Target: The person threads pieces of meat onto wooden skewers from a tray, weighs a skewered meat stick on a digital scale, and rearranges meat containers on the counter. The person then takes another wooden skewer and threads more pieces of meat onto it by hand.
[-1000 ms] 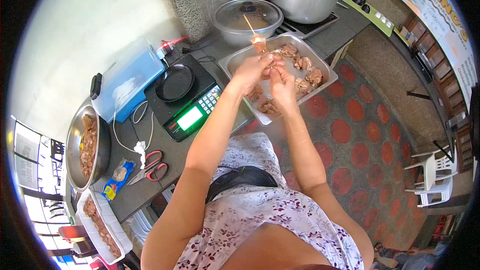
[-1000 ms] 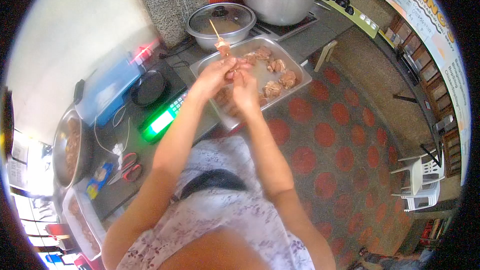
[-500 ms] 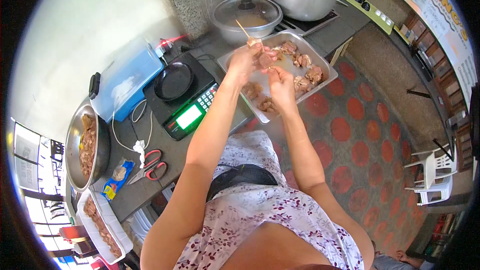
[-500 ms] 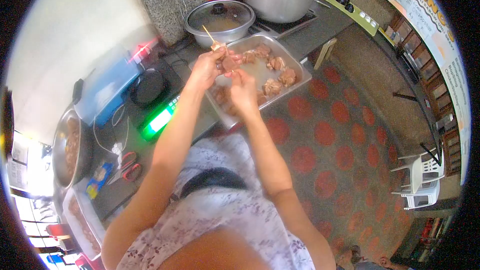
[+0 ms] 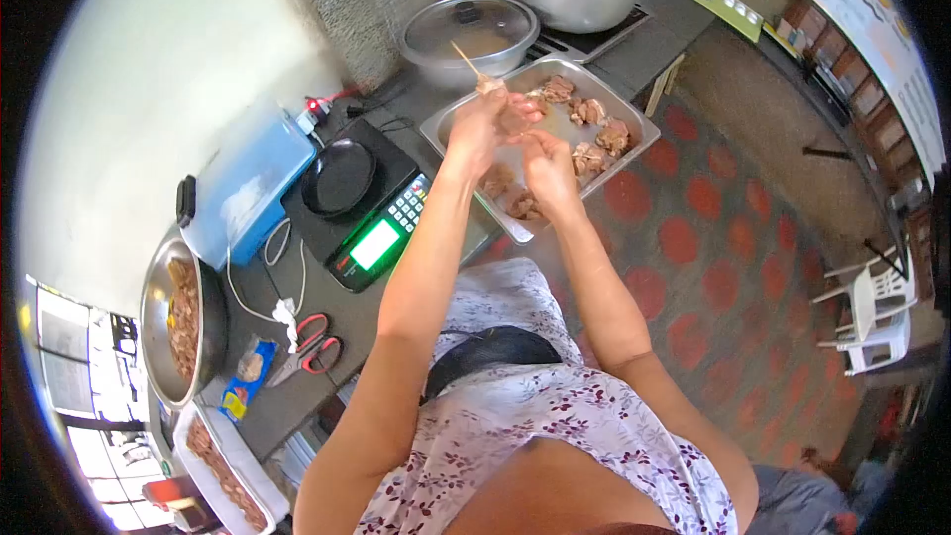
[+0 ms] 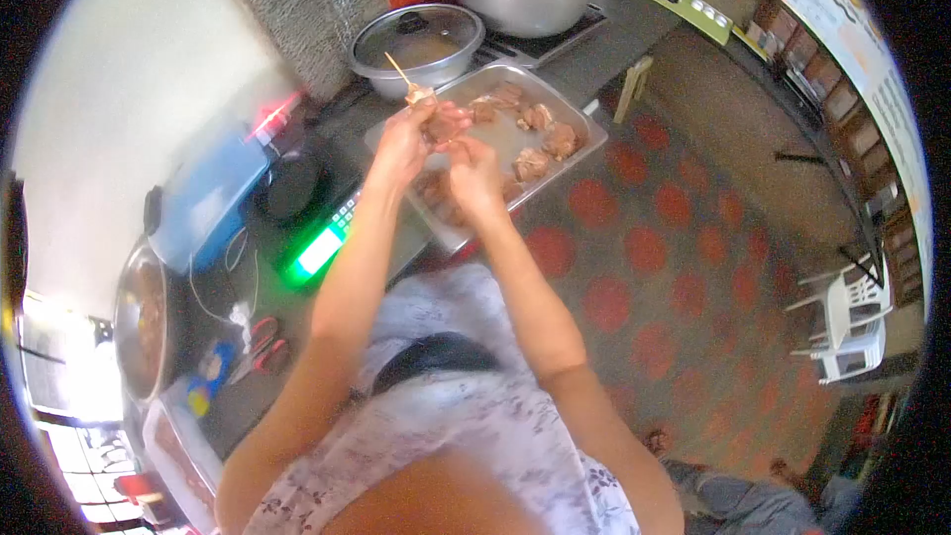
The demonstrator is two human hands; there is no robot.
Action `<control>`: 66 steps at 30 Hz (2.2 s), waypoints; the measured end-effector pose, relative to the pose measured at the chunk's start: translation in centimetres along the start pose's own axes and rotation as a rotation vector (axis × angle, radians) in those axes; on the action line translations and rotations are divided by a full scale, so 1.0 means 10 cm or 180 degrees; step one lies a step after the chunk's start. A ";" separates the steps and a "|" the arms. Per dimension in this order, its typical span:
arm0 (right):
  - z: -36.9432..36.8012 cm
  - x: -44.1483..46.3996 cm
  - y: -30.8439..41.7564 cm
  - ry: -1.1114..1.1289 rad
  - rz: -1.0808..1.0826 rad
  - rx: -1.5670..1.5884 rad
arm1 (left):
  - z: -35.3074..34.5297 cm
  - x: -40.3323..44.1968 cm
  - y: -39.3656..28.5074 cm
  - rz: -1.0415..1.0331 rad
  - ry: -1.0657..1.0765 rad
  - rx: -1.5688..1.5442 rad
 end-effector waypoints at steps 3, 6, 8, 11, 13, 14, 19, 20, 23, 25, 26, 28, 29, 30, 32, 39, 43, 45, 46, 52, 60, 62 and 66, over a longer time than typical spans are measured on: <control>0.02 0.05 -0.02 -0.0070 -0.0152 0.0416 | -0.06 -0.05 0.02 0.0025 0.0059 0.0042; 0.05 0.01 0.01 -0.0018 -0.0403 0.0440 | -0.05 -0.02 0.13 -0.0166 0.0188 0.0287; 0.05 -0.05 0.02 -0.0236 -0.0383 0.0582 | 0.00 0.06 0.18 -0.0225 0.0112 0.0449; 0.06 0.00 -0.29 -0.0419 -0.0447 0.0467 | 0.00 0.10 0.22 -0.0105 0.0110 0.0515; 0.02 -0.01 -0.27 -0.0269 0.0126 0.0271 | 0.05 0.12 0.27 -0.0125 0.0188 0.0522; 0.01 -0.01 -0.27 -0.0317 0.0154 0.0251 | 0.09 0.13 0.28 -0.0067 0.0167 0.0609; -0.01 -0.14 -0.15 -0.0225 -0.0645 0.0407 | 0.19 0.15 0.28 0.0056 0.0461 0.0328; -0.01 -0.15 -0.18 -0.0202 -0.0664 0.0359 | 0.21 0.18 0.27 0.0270 0.0663 -0.0092; 0.02 -0.16 -0.21 -0.0147 -0.0453 -0.0194 | 0.30 0.19 0.28 0.0468 0.0712 -0.0476; 0.02 -0.18 -0.14 -0.0117 -0.0099 -0.0391 | 0.32 0.22 0.27 0.0430 0.0388 -0.0414; 0.03 -0.17 -0.12 -0.0100 -0.0095 -0.0430 | 0.30 0.23 0.28 0.0418 0.0393 -0.0454; 0.02 -0.18 -0.13 -0.0085 -0.0301 -0.0716 | 0.29 0.23 0.26 0.0046 0.0494 0.0015; 0.02 -0.17 -0.13 -0.0068 -0.0301 -0.0731 | 0.29 0.22 0.26 0.0037 0.0485 -0.0003; 0.03 -0.16 -0.16 -0.0053 -0.0346 -0.0701 | 0.28 0.21 0.25 0.0030 0.0459 -0.0209; 0.07 -0.13 -0.20 -0.0059 -0.0375 -0.0697 | 0.27 0.23 0.26 0.0019 0.0468 -0.0432; 0.09 -0.13 -0.26 -0.0144 -0.0114 -0.0315 | 0.18 0.22 0.27 -0.0011 0.0978 -0.0264; 0.08 -0.16 -0.26 -0.0154 0.0093 -0.0437 | 0.25 0.32 0.38 -0.0206 0.0624 -0.0261; 0.06 -0.22 -0.14 -0.0158 0.0092 -0.0590 | 0.18 0.24 0.32 -0.0189 0.0601 -0.0392; 0.04 -0.19 -0.22 -0.0273 0.0411 -0.0615 | 0.14 0.18 0.28 -0.0244 0.0630 -0.0366; 0.03 -0.22 -0.23 -0.0469 0.0454 -0.1068 | 0.22 0.20 0.24 -0.0333 0.0465 0.0088; -0.06 -0.10 -0.04 -0.0487 0.0379 -0.1170 | 0.22 -0.01 -0.09 -0.0596 0.0065 0.0549; -0.12 -0.07 0.08 -0.0073 0.0452 -0.0819 | 0.22 -0.03 -0.14 -0.0292 0.0042 0.0778; -0.30 0.09 0.07 0.0646 0.0781 -0.1163 | 0.33 -0.12 -0.26 -0.0497 -0.0050 0.0896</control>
Point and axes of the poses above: each hand's wrist, its own x-axis towards the middle knuckle, its own z-axis out of the back of the hand, y = z × x, the point moved 3 cm from there along x, towards the middle knuckle, and after that the axes turned 4 degrees about z, right-handed, at the moved point
